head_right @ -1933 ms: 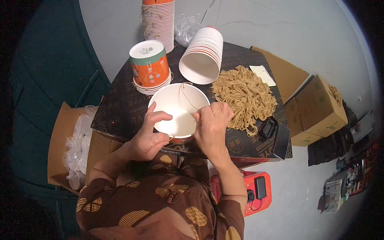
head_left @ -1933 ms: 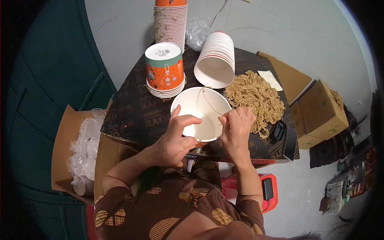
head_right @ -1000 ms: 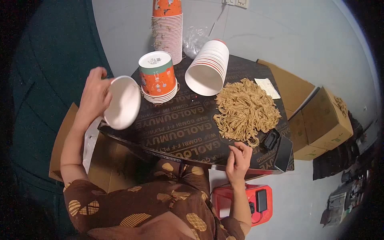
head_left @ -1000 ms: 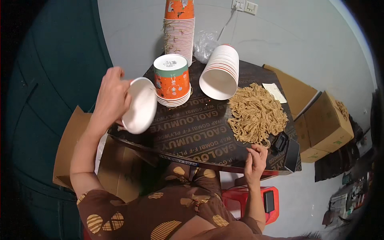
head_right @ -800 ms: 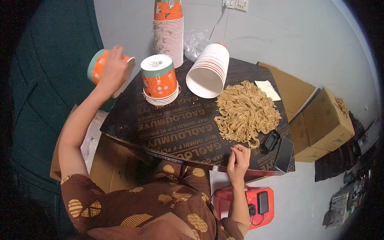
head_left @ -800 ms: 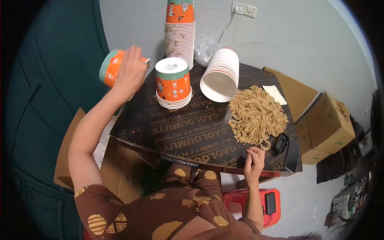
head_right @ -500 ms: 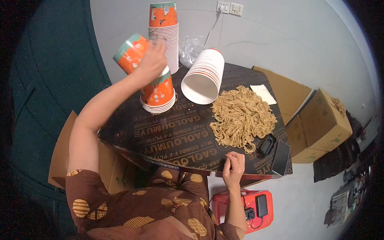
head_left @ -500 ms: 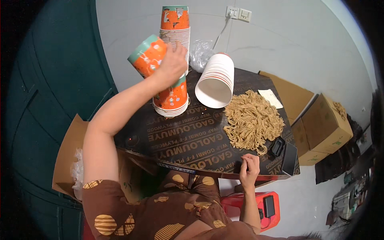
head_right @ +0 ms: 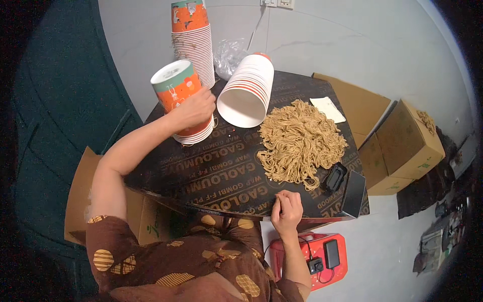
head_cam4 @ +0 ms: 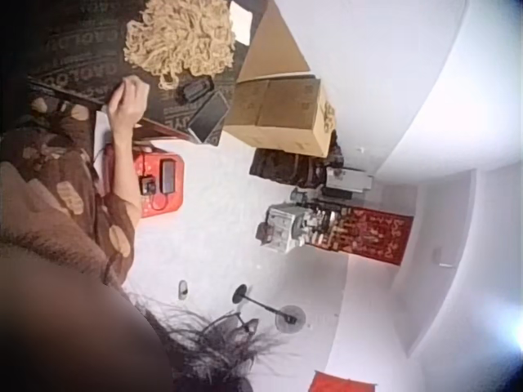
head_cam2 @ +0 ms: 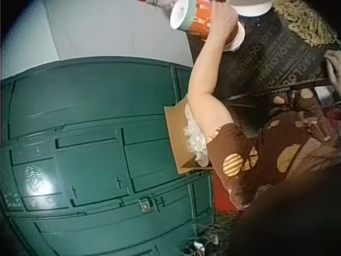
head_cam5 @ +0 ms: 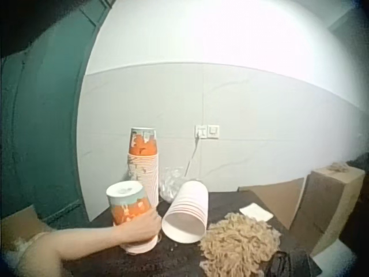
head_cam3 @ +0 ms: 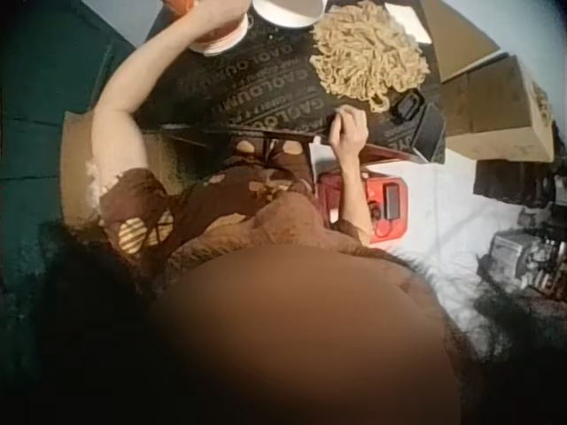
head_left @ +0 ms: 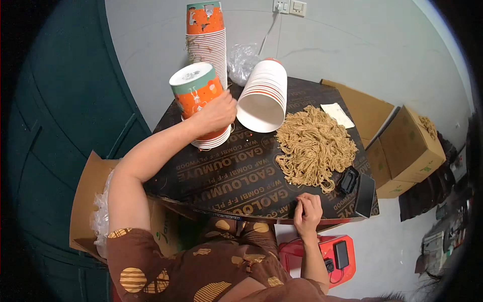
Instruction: Manually attaching string handles to paper buckets at a workstation.
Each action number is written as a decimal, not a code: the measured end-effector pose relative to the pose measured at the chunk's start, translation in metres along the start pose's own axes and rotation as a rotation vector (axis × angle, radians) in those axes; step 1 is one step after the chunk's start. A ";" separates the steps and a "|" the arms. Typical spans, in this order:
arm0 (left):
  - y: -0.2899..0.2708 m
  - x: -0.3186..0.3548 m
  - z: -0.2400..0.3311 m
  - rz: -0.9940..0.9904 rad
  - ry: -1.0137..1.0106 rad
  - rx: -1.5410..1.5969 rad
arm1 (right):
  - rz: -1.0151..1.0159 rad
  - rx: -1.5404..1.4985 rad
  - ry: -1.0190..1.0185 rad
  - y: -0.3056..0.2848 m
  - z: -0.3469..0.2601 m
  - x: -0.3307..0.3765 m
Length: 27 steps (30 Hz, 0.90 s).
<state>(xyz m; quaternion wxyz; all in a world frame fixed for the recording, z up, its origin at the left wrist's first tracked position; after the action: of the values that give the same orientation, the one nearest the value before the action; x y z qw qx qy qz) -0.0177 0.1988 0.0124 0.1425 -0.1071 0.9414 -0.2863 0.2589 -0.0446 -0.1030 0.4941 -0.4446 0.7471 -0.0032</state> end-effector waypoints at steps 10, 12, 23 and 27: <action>-0.062 -0.001 -0.045 0.325 -0.474 -0.087 | -0.001 0.037 0.019 -0.002 -0.003 0.001; -0.035 0.012 -0.045 -0.160 -0.719 0.327 | 0.004 0.043 0.022 -0.001 -0.003 0.002; -0.073 0.033 0.087 0.503 -0.264 0.821 | -0.058 0.101 0.083 0.009 0.003 -0.001; -0.119 0.051 0.185 0.572 -0.037 1.246 | -0.085 0.128 0.119 0.007 0.003 -0.002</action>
<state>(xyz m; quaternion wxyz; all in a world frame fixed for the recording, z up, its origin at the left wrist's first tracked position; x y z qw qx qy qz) 0.0094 -0.0064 -0.0772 0.2635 0.2427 0.5898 -0.7237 0.2567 -0.0376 -0.1059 0.4755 -0.4427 0.7538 -0.0983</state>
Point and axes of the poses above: each hand's wrist, its own x-axis away from the middle knuckle, its own y-axis out of the palm, z = x × y, the point moved 4 cm from there along -x, towards the middle knuckle, and after that the axes turned 8 degrees about y, right-handed, at the moved point
